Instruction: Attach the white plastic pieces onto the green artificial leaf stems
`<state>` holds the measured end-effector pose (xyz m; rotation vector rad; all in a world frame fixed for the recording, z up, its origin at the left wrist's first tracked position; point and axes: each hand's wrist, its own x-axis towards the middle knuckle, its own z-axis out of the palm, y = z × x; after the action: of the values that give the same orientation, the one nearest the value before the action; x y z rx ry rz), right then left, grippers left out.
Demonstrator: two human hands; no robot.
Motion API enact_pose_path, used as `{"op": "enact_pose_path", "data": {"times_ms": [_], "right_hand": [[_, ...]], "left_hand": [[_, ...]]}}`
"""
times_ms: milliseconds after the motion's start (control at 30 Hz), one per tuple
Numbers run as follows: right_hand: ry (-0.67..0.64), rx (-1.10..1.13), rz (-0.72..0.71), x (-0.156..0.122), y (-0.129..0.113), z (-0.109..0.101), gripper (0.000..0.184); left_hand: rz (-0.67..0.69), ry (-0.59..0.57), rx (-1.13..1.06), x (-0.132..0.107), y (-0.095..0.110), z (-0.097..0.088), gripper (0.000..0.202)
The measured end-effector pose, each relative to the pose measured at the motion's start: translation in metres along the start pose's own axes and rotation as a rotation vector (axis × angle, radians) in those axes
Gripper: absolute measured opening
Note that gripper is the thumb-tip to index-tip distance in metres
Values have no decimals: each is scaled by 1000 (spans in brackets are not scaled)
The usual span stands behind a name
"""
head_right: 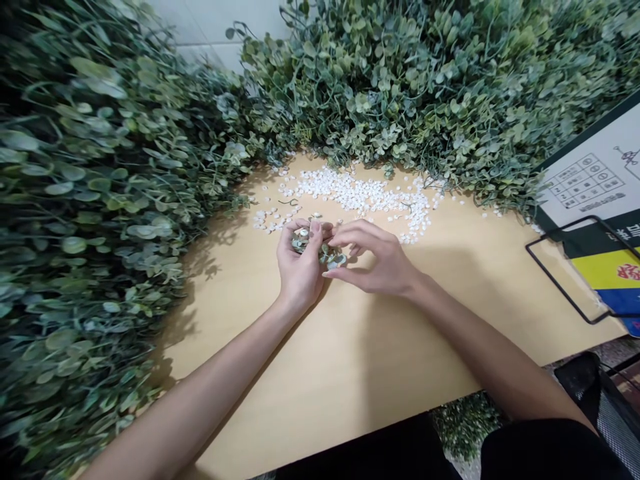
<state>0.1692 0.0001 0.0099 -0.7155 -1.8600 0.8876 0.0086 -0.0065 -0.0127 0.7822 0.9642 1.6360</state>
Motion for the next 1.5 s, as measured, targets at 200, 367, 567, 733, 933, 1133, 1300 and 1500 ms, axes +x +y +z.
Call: {"op": "enact_pose_path", "data": {"times_ms": [200,367,567,733,933,1133,1300,1500], "right_hand": [[93,49,54,-1,5,4,16],[228,330,299,5,14,-4,36],[265,503,476,10,19,-10,45],[300,583,489,12,18,-13,36],[361,660,520,14,17,-16,37],[128,487,444,9,16,-19,43],[375,361,334,14,16,-40,36],[789,60,214,21,41,-71,26]], "left_hand": [[-31,-54,-7,0,0,-1,50],[-65,-130,38,1,-1,-4,65],[-95,-184,91,1,1,-5,74],[-200,-268,15,-1,4,-4,88],[-183,-196,-66,-1,4,0,68],[-191,-147,-85,2,8,1,60],[-204,-114,-95,1,12,3,65],[-186,-160,57,-2,9,1,77]]}}
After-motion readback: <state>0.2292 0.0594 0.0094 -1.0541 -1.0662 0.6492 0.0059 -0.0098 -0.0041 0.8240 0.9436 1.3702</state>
